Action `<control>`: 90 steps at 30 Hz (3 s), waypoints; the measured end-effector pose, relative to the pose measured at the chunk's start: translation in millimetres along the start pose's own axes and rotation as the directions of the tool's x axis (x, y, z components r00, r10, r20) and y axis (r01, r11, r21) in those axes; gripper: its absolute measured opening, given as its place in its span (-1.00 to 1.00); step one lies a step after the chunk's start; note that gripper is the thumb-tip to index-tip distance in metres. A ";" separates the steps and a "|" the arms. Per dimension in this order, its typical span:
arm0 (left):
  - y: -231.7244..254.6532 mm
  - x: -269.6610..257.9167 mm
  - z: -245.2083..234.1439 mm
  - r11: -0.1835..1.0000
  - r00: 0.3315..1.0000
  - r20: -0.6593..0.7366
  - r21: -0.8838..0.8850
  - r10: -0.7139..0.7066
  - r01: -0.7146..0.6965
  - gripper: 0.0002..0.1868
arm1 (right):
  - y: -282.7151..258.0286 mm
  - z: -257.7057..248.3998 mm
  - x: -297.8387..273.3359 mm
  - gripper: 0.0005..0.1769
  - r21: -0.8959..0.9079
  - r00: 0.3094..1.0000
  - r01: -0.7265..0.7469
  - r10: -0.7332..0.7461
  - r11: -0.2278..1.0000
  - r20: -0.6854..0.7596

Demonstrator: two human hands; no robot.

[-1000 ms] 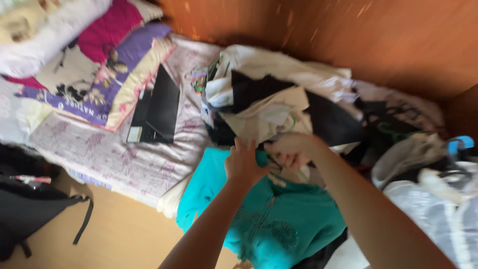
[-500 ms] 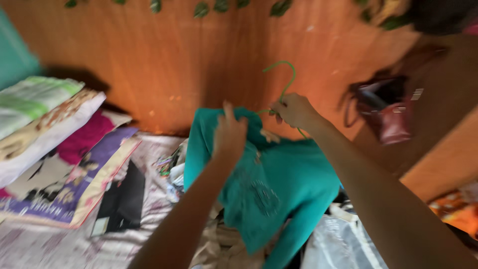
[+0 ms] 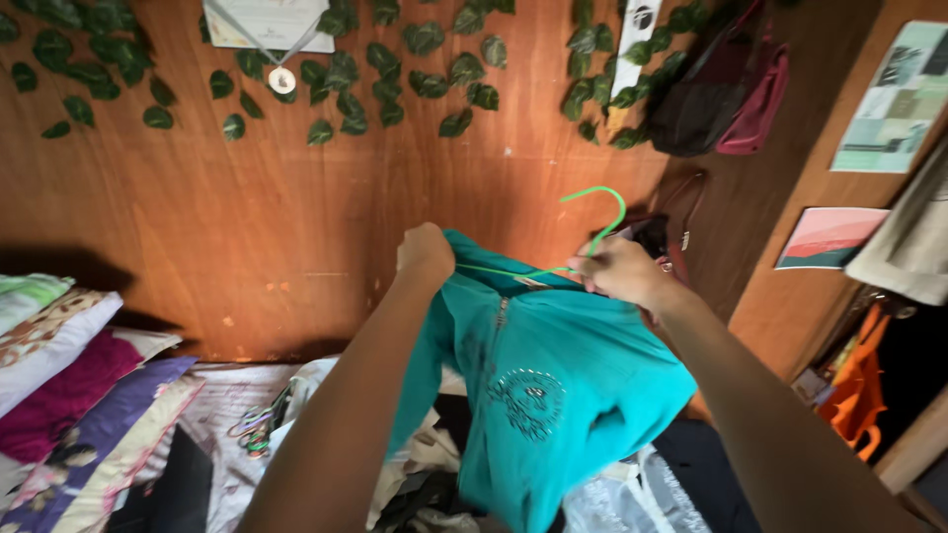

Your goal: The person picks up various garments from a pile on a bed, places them on hangers, and hangs them in a wooden wardrobe. Items handled include a denim jacket, a black hoodie, a pink shirt, a blue jacket, and a teal jacket.

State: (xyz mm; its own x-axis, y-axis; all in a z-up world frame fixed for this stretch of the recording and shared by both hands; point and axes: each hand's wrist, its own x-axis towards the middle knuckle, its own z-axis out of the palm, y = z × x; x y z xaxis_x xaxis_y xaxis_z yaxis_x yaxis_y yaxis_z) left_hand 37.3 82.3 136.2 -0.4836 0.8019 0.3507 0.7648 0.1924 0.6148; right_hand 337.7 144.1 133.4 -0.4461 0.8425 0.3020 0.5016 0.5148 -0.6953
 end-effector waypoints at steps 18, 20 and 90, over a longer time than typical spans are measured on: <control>336.5 -40.4 195.1 0.817 0.883 0.345 -0.573 0.317 -0.069 -0.76 | 146.6 -312.7 -188.6 -0.64 -0.033 0.955 -0.242 0.232 0.970 -0.183; 371.0 -86.0 179.3 0.896 0.913 0.254 -0.394 0.319 -0.204 -0.79 | 153.2 -337.5 -218.7 -0.65 -0.060 0.940 -0.291 0.273 0.955 -0.206; 1081.9 -408.2 588.6 0.114 -0.126 0.242 -0.776 0.962 -0.620 -0.72 | 508.8 -840.5 -472.9 -0.85 -0.228 0.502 -0.629 0.164 0.743 -0.849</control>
State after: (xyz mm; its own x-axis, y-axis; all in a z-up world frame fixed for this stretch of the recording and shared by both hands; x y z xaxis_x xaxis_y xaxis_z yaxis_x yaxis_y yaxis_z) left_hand 1312.7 295.9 242.5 0.8997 0.2208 0.3765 0.0566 -0.9144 0.4009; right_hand 1426.8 140.9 185.0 0.4876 0.6419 0.5917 0.8226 -0.1107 -0.5577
